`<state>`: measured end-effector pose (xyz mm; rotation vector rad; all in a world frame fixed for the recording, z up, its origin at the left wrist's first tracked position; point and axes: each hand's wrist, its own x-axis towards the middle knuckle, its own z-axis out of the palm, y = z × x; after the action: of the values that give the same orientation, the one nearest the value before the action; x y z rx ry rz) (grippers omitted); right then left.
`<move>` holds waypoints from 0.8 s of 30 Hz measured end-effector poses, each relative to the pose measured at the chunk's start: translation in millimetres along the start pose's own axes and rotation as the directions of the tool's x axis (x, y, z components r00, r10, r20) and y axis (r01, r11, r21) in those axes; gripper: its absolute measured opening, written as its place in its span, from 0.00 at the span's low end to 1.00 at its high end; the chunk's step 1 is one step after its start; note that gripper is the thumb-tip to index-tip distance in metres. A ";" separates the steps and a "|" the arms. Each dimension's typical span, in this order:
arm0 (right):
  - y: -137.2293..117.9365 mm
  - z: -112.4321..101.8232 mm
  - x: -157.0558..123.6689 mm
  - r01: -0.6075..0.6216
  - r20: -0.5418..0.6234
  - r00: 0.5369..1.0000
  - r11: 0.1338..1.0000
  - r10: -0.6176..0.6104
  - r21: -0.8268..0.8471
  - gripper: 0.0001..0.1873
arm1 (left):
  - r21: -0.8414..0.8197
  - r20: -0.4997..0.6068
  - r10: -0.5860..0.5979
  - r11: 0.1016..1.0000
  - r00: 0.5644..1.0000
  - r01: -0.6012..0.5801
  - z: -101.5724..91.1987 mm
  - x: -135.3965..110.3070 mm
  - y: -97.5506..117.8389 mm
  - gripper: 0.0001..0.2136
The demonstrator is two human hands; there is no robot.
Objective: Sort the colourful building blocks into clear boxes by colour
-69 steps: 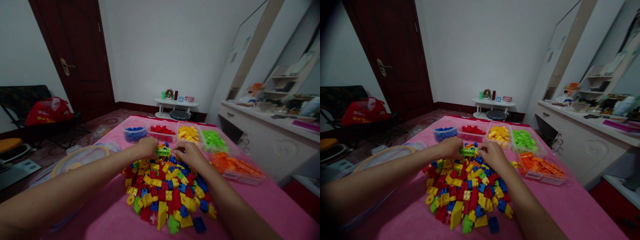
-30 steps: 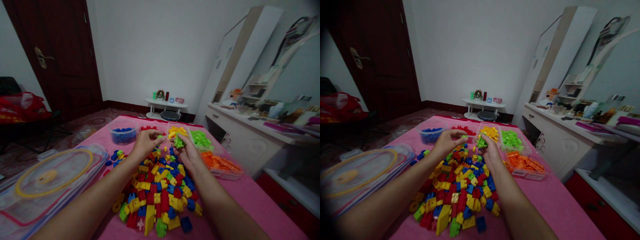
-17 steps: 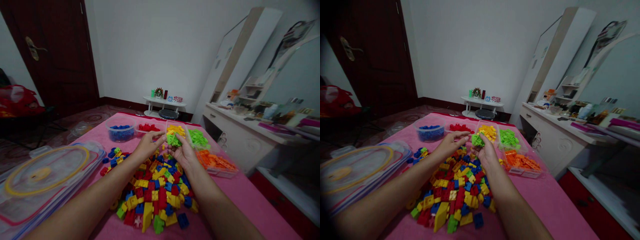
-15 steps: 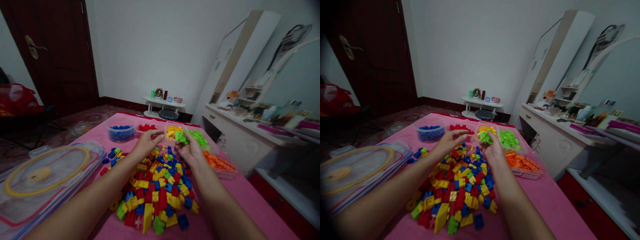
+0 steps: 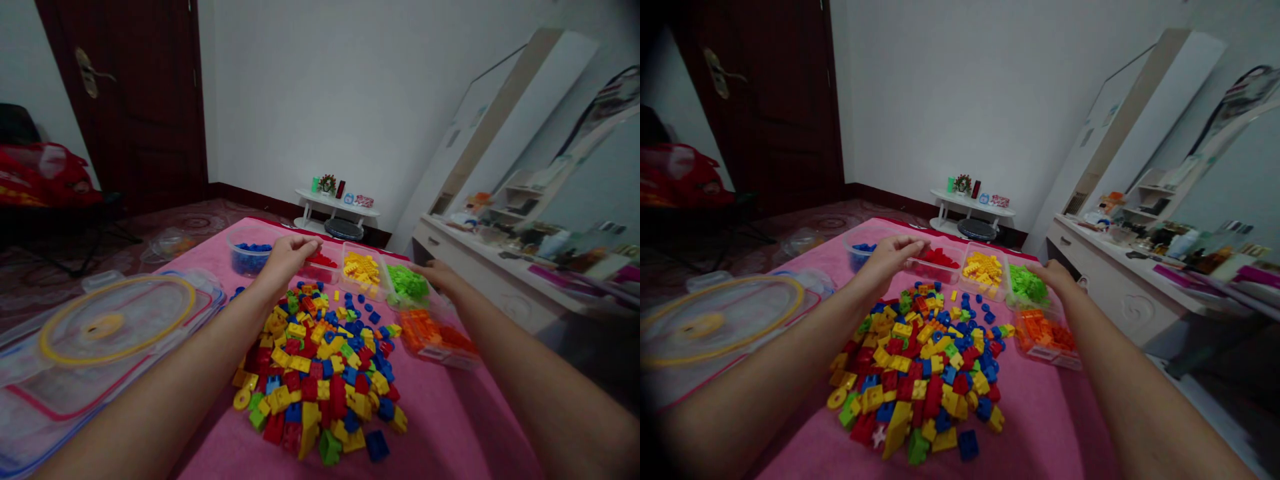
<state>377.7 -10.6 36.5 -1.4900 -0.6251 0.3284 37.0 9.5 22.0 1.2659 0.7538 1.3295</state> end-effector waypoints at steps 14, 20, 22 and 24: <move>-20.1 63.2 -284.3 0.781 0.952 -0.056 0.580 -0.301 0.230 0.28 | -0.010 -0.076 0.113 0.993 0.991 -0.114 -32.0 8.7 31.8 0.12; 17.9 49.3 -317.3 0.916 0.988 -0.065 0.384 -0.138 0.114 0.34 | 0.034 -0.098 0.176 0.984 0.980 -0.173 -35.7 5.0 46.5 0.11; 21.5 50.9 -310.6 0.942 0.990 0.032 0.334 -0.139 0.016 0.33 | 0.053 -0.095 0.188 0.982 0.978 -0.184 -33.7 3.3 48.3 0.11; 17.6 54.4 -300.4 0.961 0.982 0.100 0.273 -0.161 -0.053 0.29 | 0.065 -0.094 0.198 0.979 0.976 -0.193 -31.9 2.3 49.0 0.11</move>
<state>108.6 -135.3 -38.0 -1.4568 -2.5918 0.0131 -6.3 9.1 61.5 1.3533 0.7549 1.5495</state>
